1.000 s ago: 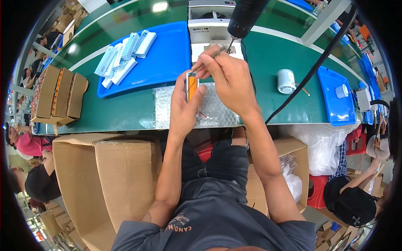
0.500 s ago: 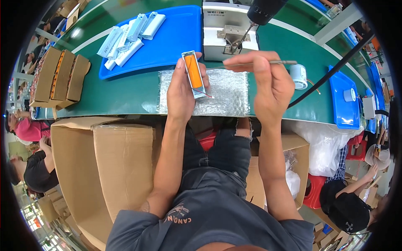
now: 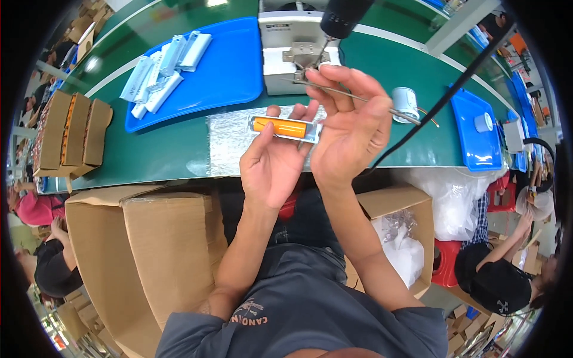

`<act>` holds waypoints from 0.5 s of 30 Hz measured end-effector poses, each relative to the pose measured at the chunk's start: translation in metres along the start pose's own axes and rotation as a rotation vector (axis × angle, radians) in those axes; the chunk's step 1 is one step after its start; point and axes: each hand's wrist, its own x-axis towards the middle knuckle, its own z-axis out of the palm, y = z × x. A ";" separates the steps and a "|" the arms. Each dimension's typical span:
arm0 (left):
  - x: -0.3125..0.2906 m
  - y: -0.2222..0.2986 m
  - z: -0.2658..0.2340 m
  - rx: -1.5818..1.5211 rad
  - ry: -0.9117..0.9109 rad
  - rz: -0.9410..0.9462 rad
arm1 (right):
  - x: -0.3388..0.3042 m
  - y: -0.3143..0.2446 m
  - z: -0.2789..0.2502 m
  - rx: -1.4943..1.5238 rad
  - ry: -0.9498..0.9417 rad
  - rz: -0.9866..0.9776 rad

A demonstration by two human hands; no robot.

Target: The person assembles internal components into plastic portable fan housings by inserting batteries, fan motors, and internal wires into the housing, then securing them with a precision screwdriver.

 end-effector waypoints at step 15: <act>-0.006 0.022 0.017 0.728 -0.133 -0.272 | 0.035 -0.002 -0.007 -0.115 -0.138 -0.160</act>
